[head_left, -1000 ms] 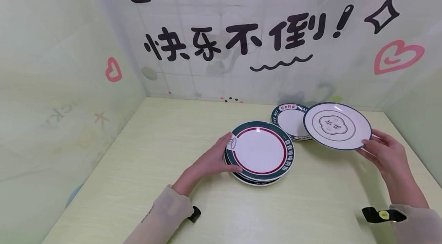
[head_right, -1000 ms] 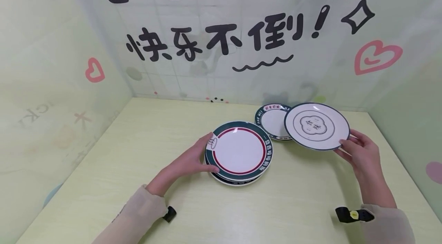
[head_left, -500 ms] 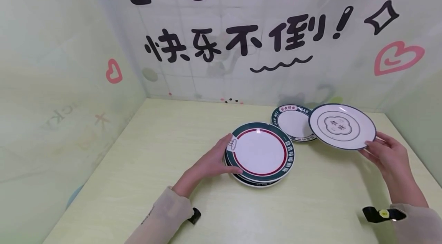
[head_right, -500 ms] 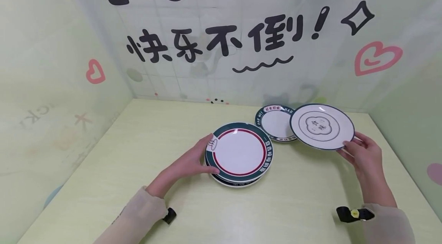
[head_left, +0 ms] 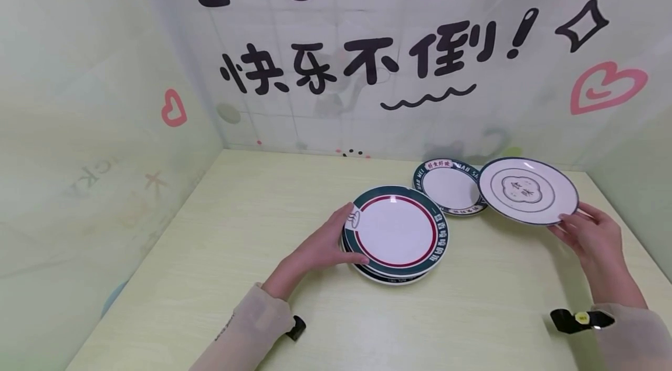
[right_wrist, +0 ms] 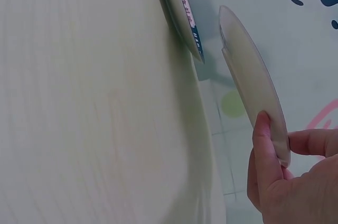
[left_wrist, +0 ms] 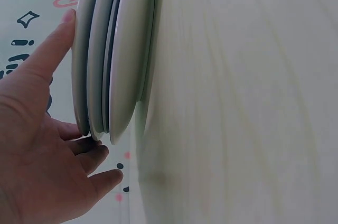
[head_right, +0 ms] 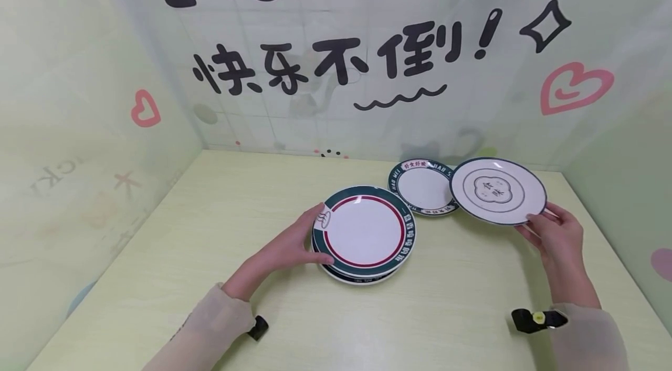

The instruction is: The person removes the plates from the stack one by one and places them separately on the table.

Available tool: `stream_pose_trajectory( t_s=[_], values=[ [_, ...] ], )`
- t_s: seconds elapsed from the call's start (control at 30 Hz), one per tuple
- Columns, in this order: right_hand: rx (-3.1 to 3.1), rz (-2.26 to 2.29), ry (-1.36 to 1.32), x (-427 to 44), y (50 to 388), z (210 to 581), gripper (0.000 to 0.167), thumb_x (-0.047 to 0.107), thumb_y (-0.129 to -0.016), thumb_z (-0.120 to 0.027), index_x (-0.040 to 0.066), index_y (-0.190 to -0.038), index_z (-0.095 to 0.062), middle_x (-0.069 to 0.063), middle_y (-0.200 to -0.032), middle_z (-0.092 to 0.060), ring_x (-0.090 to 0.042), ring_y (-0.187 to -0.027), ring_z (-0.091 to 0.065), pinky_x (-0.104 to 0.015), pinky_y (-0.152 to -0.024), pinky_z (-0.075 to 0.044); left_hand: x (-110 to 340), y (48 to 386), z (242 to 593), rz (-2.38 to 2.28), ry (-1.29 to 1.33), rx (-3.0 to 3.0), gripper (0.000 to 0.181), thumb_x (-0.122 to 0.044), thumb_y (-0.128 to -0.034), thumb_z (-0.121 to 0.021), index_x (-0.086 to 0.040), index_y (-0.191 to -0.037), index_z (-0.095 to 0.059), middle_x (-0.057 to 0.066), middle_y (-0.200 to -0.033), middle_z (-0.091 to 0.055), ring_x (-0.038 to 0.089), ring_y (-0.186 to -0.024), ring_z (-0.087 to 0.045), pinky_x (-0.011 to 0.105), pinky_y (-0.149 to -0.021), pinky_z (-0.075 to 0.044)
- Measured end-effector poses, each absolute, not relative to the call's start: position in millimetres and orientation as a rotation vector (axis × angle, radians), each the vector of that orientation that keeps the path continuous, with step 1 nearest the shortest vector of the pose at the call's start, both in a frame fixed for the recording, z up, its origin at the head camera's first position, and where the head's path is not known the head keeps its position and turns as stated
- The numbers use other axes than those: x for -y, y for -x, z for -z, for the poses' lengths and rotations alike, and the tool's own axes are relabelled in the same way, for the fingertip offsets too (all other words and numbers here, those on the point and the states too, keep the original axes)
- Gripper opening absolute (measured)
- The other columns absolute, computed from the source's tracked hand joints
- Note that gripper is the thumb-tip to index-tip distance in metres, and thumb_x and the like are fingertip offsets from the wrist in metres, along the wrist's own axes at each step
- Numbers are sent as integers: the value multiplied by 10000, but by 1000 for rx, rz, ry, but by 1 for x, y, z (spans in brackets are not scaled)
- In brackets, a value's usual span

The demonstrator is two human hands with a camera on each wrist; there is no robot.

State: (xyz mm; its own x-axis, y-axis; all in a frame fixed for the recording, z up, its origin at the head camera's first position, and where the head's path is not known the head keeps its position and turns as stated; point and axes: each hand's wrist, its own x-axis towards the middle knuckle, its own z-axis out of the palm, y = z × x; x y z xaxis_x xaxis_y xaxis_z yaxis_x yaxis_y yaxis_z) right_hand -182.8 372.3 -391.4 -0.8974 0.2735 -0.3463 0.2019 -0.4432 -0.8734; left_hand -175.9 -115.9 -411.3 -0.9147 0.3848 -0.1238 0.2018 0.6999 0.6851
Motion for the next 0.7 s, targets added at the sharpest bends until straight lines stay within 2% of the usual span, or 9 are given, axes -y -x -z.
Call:
stream_pose_trajectory(
  t_s=[0.13, 0.2, 0.37, 0.43, 0.7],
  values=[
    [1594, -2537, 755, -375, 185, 392, 653, -104, -874, -658, 293, -1327, -407, 58, -816, -603, -105, -678, -717, -274, -643, -628, 116, 176, 411, -1026, -466, -2650, 1208, -532, -735, -841, -179, -1619, -97, 24, -1694, -126, 234, -1561, -164, 449, -1255, -255],
    [1577, -2543, 782, -376, 186, 392, 710, -109, -883, -640, 298, -1398, -372, 60, -805, -601, -104, -675, -713, -277, -641, -629, 116, 176, 412, -1028, -464, -2649, 1208, -531, -734, -842, -179, -1619, -99, 24, -1693, -128, 236, -1560, -166, 450, -1255, -256],
    [1488, -2576, 817, -378, 187, 393, 602, -150, -876, -615, 266, -1281, -456, 46, -759, -609, -126, -668, -709, -300, -635, -633, 115, 175, 412, -1032, -460, -2648, 1208, -532, -732, -844, -183, -1619, -101, 22, -1693, -131, 240, -1559, -171, 457, -1251, -264],
    [1440, -2592, 824, -381, 188, 395, 532, -173, -859, -619, 244, -1156, -473, 30, -739, -612, -143, -664, -708, -315, -635, -635, 115, 175, 412, -1035, -460, -2644, 1206, -530, -733, -844, -182, -1619, -103, 25, -1693, -132, 245, -1559, -172, 462, -1249, -267],
    [1395, -2577, 891, -387, 192, 401, 572, -189, -847, -618, 258, -1158, -445, 30, -743, -592, -151, -649, -700, -326, -616, -633, 114, 173, 412, -1052, -459, -2627, 1201, -519, -737, -845, -168, -1618, -108, 39, -1691, -137, 255, -1558, -175, 473, -1247, -270]
  ],
)
